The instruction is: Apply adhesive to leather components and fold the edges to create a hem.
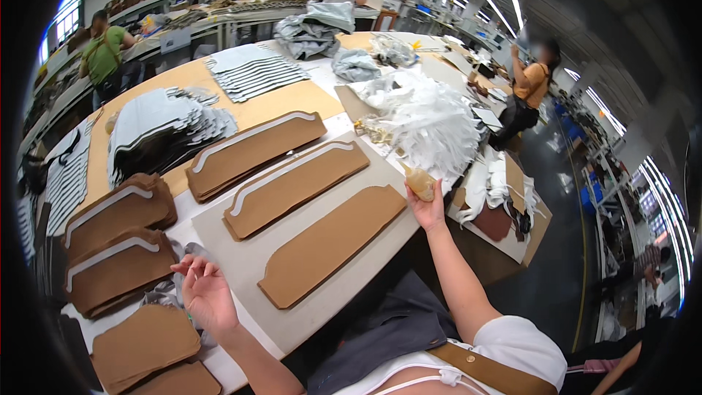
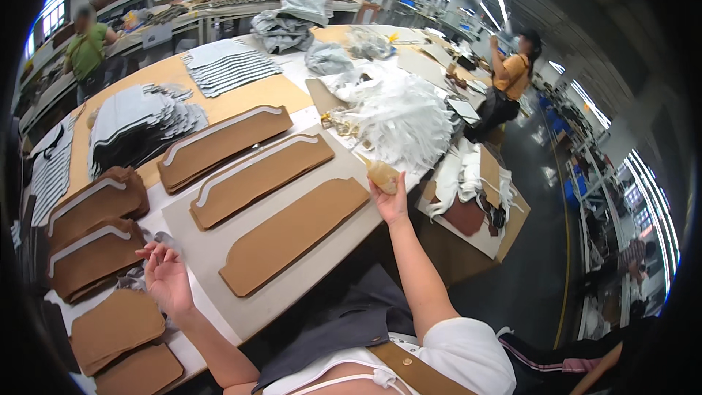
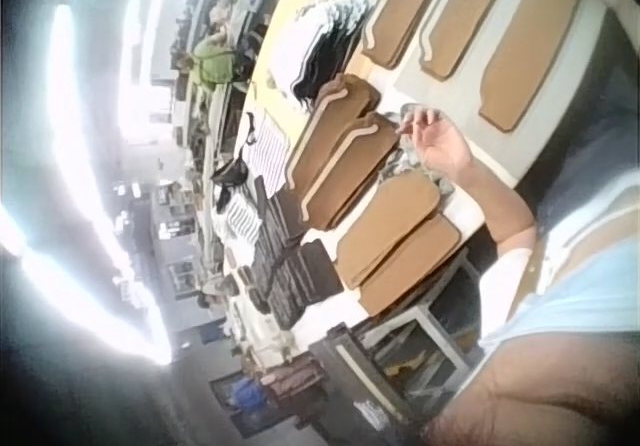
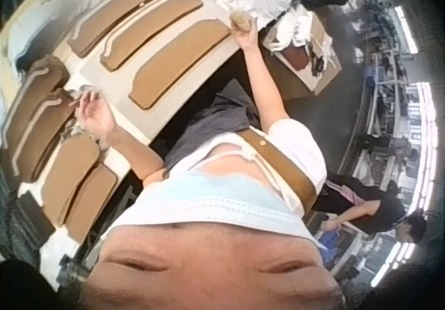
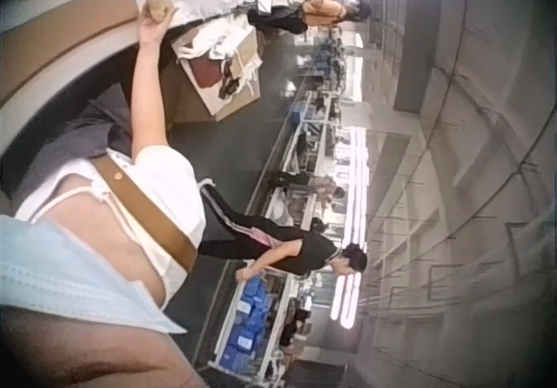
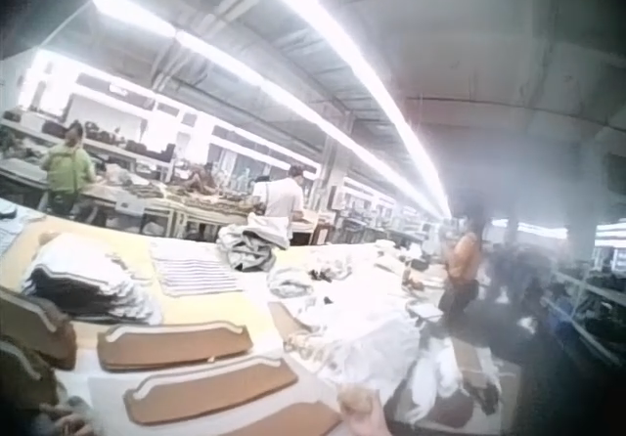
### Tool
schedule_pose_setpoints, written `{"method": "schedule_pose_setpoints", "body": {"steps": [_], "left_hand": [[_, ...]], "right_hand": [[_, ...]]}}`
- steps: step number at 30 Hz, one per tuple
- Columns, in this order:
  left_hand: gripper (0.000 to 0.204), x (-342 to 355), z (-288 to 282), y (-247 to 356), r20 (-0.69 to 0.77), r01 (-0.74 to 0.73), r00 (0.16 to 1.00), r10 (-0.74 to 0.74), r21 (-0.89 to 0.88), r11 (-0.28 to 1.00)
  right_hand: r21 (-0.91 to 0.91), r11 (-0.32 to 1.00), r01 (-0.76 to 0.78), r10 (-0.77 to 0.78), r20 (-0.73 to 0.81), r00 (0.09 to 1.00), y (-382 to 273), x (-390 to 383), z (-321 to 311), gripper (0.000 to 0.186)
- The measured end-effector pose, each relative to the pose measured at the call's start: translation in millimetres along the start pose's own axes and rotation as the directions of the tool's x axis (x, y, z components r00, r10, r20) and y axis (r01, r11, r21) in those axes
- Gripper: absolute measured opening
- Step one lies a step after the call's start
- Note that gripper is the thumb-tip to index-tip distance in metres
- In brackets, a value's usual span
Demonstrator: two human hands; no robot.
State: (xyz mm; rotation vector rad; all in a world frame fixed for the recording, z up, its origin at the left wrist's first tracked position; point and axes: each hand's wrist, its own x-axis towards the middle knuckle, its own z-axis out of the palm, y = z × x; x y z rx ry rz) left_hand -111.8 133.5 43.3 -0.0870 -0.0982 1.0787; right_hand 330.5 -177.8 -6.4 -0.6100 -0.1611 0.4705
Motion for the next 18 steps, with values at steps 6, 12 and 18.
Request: {"method": "schedule_pose_setpoints", "body": {"steps": [6,12,18], "left_hand": [[0.029,-4.6,2.5,7.6,-0.039,0.026,0.999,-0.026,0.005,1.000],[0.025,-5.2,8.6,2.3,0.013,0.044,0.999,-0.044,-0.014,0.999],[0.022,-8.4,6.9,7.6,0.023,0.024,0.999,-0.025,0.038,0.999]], "right_hand": [[0.064,0.998,-0.017,0.018,-0.014,1.000,10.0,3.0,2.9,0.069],[0.045,0.999,0.009,-0.010,0.029,1.000,3.9,-1.6,-0.8,0.069],[0.076,0.997,0.006,-0.010,0.062,0.998,7.4,-1.2,-4.9,0.070]]}}
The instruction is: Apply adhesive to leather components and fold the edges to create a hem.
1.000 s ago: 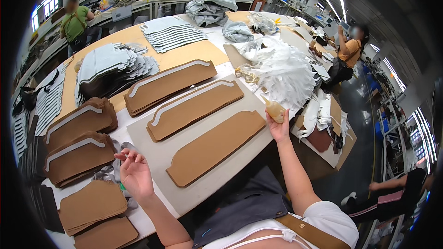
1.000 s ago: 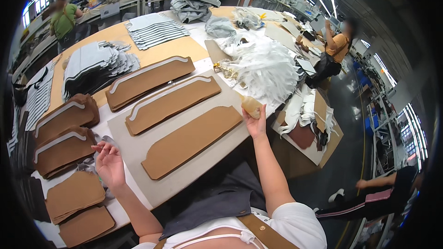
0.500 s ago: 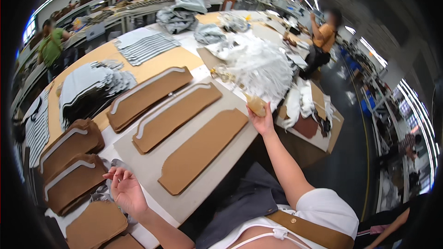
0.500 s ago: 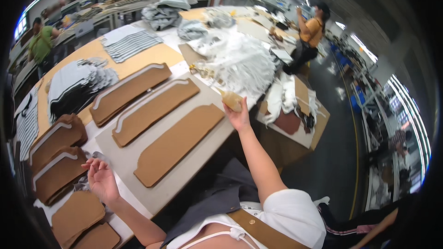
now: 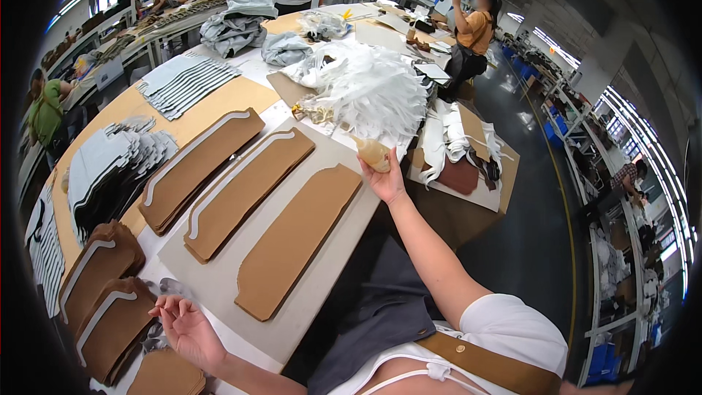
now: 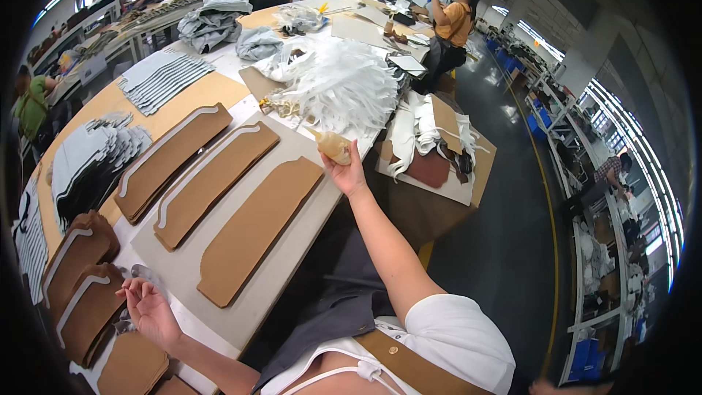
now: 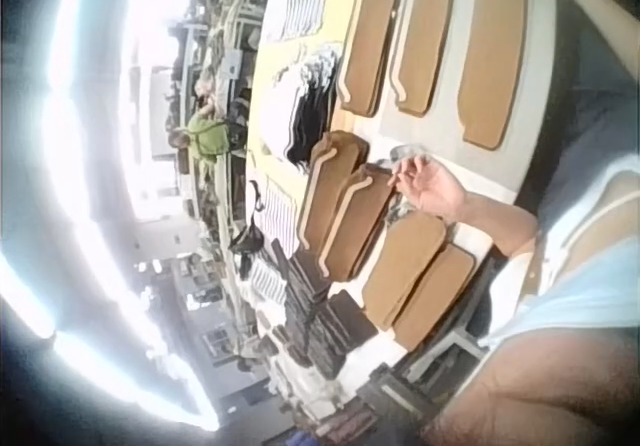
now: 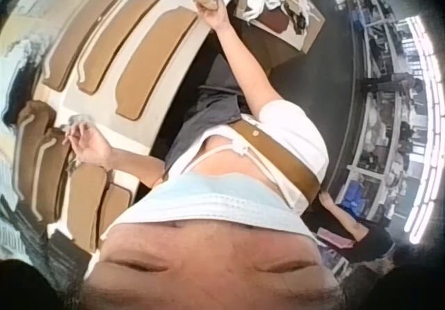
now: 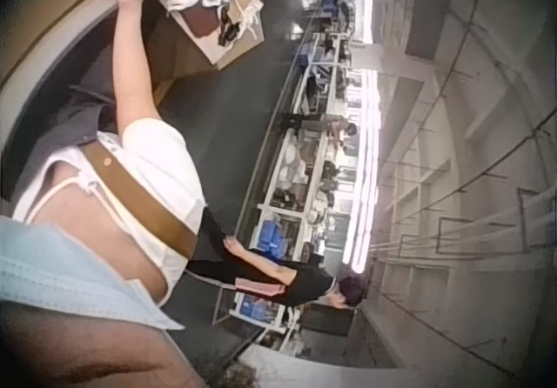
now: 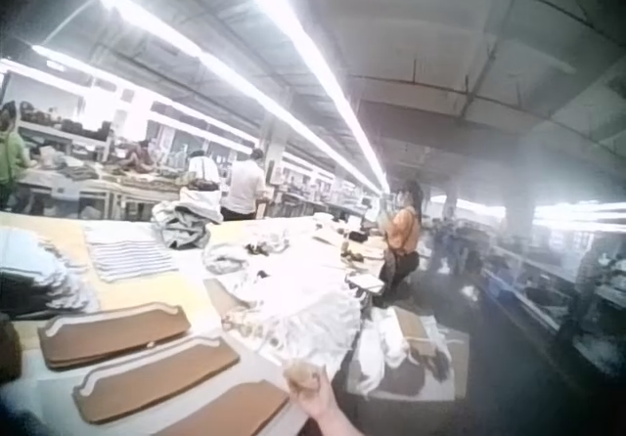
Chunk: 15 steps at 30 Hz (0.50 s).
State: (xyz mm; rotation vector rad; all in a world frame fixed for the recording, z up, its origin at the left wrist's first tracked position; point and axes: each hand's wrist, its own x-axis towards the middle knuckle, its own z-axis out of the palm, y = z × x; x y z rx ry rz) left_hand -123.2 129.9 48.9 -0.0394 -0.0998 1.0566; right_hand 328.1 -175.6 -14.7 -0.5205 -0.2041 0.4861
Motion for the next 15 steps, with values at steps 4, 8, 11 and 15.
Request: {"method": "schedule_pose_setpoints", "body": {"steps": [4,8,11,15], "left_hand": [[0.023,2.3,0.0,0.3,-0.046,0.001,0.999,-0.002,-0.016,1.000],[0.022,10.4,-8.0,8.4,0.000,-0.016,1.000,0.016,0.006,1.000],[0.021,9.6,-6.7,10.4,-0.010,-0.028,1.000,0.028,0.004,1.000],[0.020,9.2,-6.5,8.6,-0.016,-0.010,1.000,0.009,-0.031,0.999]], "right_hand": [[0.044,0.999,-0.024,0.023,0.033,0.999,-0.8,-0.9,-0.9,0.070],[0.062,0.998,-0.021,0.017,0.061,0.998,-2.6,1.6,-4.2,0.069],[0.068,0.997,-0.037,0.034,0.056,0.998,-2.9,2.0,-1.6,0.068],[0.071,0.997,-0.021,0.014,0.094,0.995,-8.8,1.3,-5.0,0.067]]}}
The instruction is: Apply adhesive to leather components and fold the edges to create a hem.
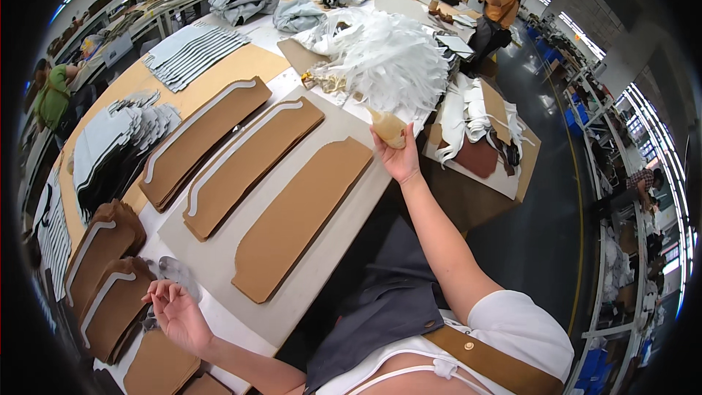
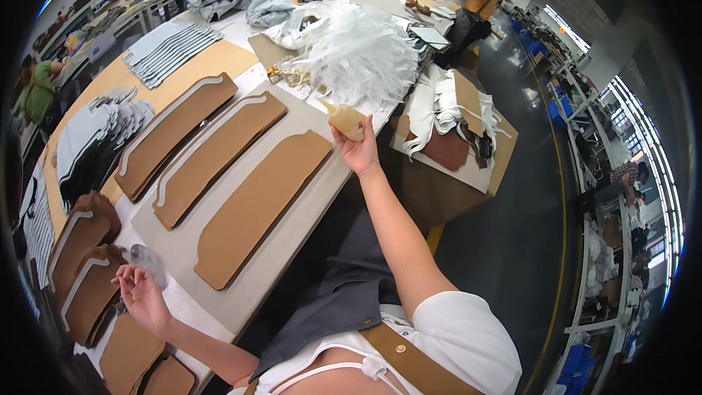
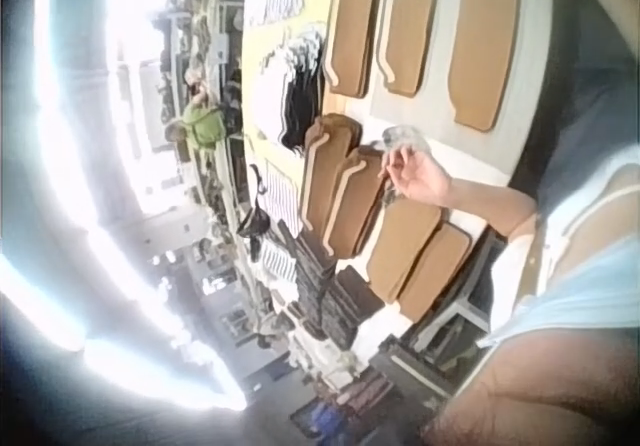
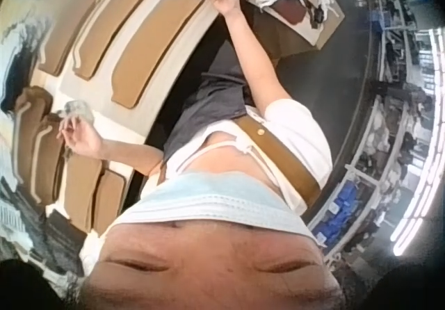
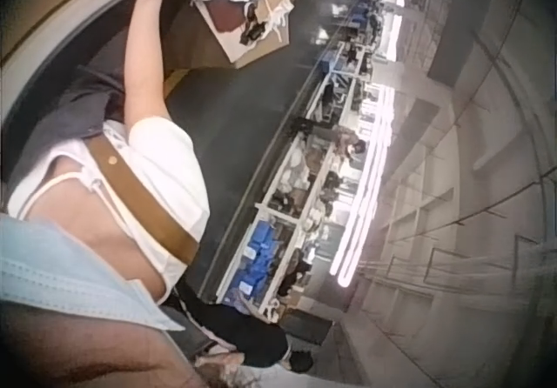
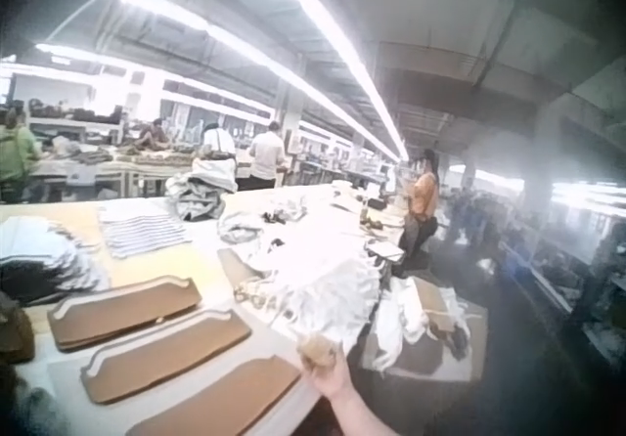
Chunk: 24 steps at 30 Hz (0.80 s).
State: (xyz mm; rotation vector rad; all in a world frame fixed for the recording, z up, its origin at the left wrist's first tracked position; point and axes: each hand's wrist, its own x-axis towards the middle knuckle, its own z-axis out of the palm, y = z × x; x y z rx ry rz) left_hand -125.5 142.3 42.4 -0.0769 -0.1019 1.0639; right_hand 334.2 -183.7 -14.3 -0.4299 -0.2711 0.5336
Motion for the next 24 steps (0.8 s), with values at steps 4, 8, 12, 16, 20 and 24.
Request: {"method": "schedule_pose_setpoints", "body": {"steps": [4,8,12,16,20,24], "left_hand": [[0.023,-6.4,4.3,-1.5,-0.042,-0.011,0.999,0.013,0.047,0.999],[0.029,1.3,-9.9,4.0,0.034,0.051,0.998,-0.055,0.103,0.993],[0.029,9.0,-5.7,-12.0,-0.063,0.082,0.995,-0.077,0.087,0.993],[0.027,14.8,-19.1,-7.9,-0.149,0.065,0.988,-0.049,0.100,0.993],[0.025,25.0,-36.1,-1.1,-0.190,0.051,0.982,-0.010,0.209,0.977],[0.023,31.2,-48.5,8.1,-0.232,0.047,0.973,0.006,0.221,0.974]], "right_hand": [[0.035,0.999,-0.005,0.005,-0.003,1.000,7.1,-2.8,-2.8,0.065],[0.034,0.999,0.015,-0.015,-0.016,1.000,10.8,-1.5,-9.6,0.066],[0.046,0.999,-0.001,0.002,-0.019,1.000,-0.7,-0.1,-5.9,0.066],[0.020,1.000,0.002,-0.001,-0.016,1.000,6.9,6.8,-9.3,0.067],[-0.040,0.999,0.022,-0.025,-0.074,0.997,12.4,7.5,-7.4,0.061],[-0.139,0.987,0.082,-0.112,-0.229,0.967,13.0,0.8,2.0,0.052]]}}
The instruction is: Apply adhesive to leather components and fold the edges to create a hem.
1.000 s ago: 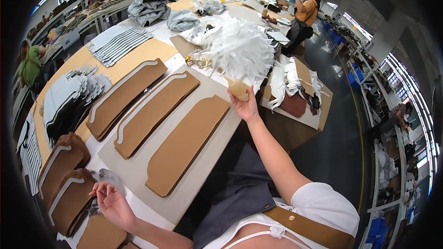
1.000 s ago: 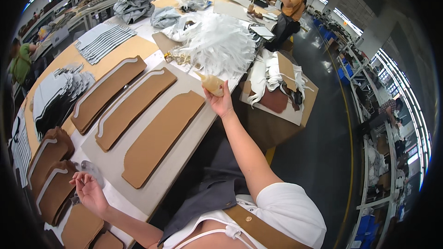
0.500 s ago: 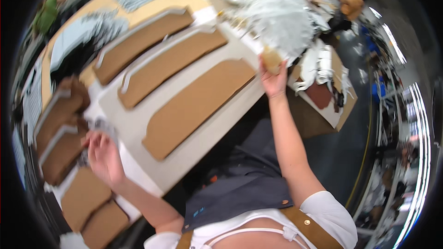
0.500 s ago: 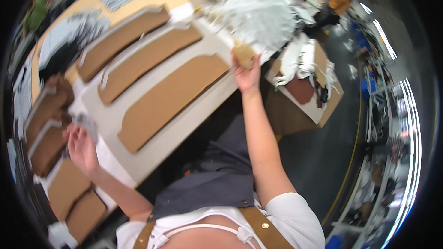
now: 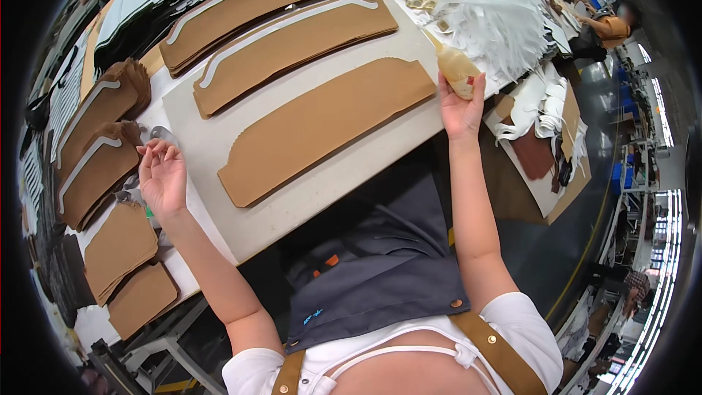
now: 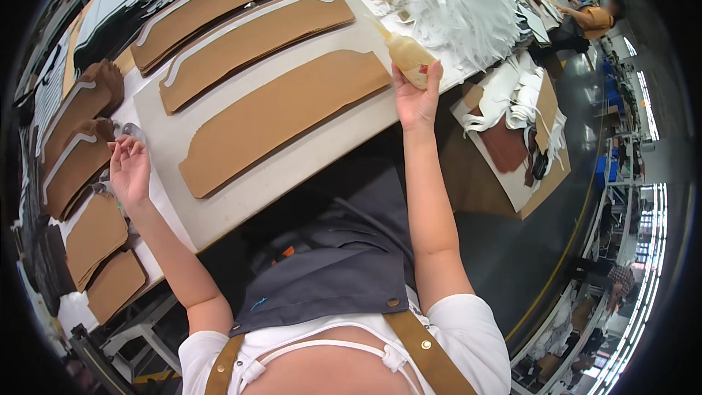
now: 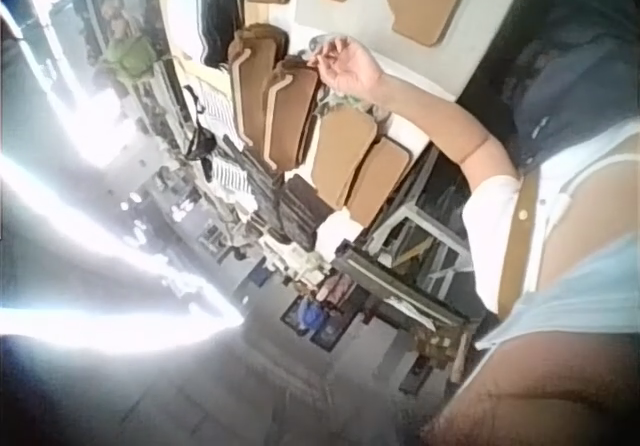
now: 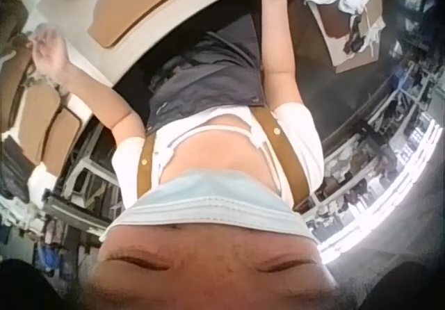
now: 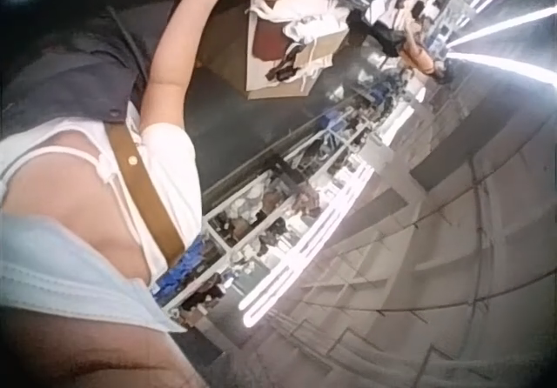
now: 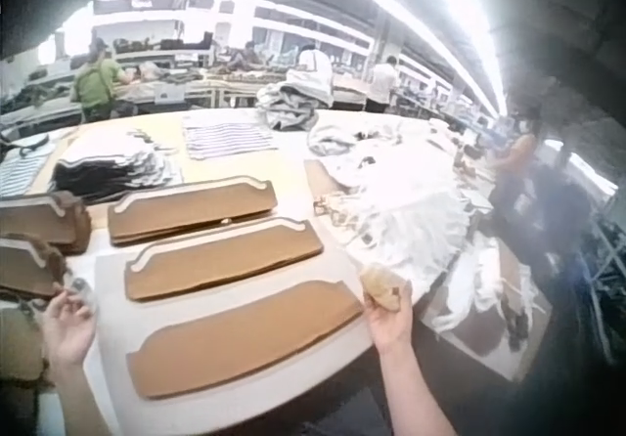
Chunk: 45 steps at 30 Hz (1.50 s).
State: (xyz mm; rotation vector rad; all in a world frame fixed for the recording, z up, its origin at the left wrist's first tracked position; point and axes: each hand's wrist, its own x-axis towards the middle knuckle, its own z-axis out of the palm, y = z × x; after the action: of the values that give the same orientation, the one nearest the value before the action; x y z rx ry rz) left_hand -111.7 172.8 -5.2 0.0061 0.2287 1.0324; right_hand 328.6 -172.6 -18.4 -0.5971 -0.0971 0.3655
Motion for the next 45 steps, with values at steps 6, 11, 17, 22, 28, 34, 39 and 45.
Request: {"method": "schedule_pose_setpoints", "body": {"steps": [6,11,17,22,28,34,39,45], "left_hand": [[0.023,-4.0,-1.5,7.1,-0.003,-0.019,1.000,0.019,-0.028,0.999],[0.021,-8.6,8.2,-3.6,0.011,-0.018,1.000,0.018,-0.022,1.000],[0.021,-7.6,4.9,-6.9,-0.021,0.015,1.000,-0.016,-0.024,1.000],[0.021,-12.5,11.6,-12.5,0.013,0.030,0.999,-0.029,-0.030,0.999],[0.021,-14.2,11.4,-11.8,0.000,0.013,1.000,-0.013,-0.049,0.999],[0.021,-15.6,13.2,-12.5,-0.007,-0.003,1.000,0.003,-0.044,0.999],[0.021,-16.6,13.3,-14.0,-0.010,-0.003,1.000,0.002,-0.046,0.999],[0.021,-18.5,17.5,-17.2,-0.011,-0.005,1.000,0.004,-0.053,0.999]], "right_hand": [[-0.403,0.895,0.193,-0.177,0.076,0.981,-27.0,-24.1,24.2,0.051],[-0.701,0.624,0.346,-0.319,0.176,0.931,-35.9,-36.6,30.5,0.053],[-0.831,0.316,0.457,-0.363,0.339,0.868,-24.8,-46.6,28.8,0.054],[-0.845,0.306,0.438,-0.358,0.324,0.876,-18.3,-49.7,30.6,0.067],[-0.842,0.261,0.472,-0.361,0.368,0.857,-10.4,-54.3,32.5,0.068],[-0.834,0.219,0.506,-0.358,0.414,0.837,-5.5,-56.4,38.3,0.067],[-0.834,0.278,0.477,-0.335,0.381,0.862,-4.2,-54.3,37.8,0.067],[-0.829,0.217,0.515,-0.328,0.435,0.839,-3.5,-53.6,40.8,0.066]]}}
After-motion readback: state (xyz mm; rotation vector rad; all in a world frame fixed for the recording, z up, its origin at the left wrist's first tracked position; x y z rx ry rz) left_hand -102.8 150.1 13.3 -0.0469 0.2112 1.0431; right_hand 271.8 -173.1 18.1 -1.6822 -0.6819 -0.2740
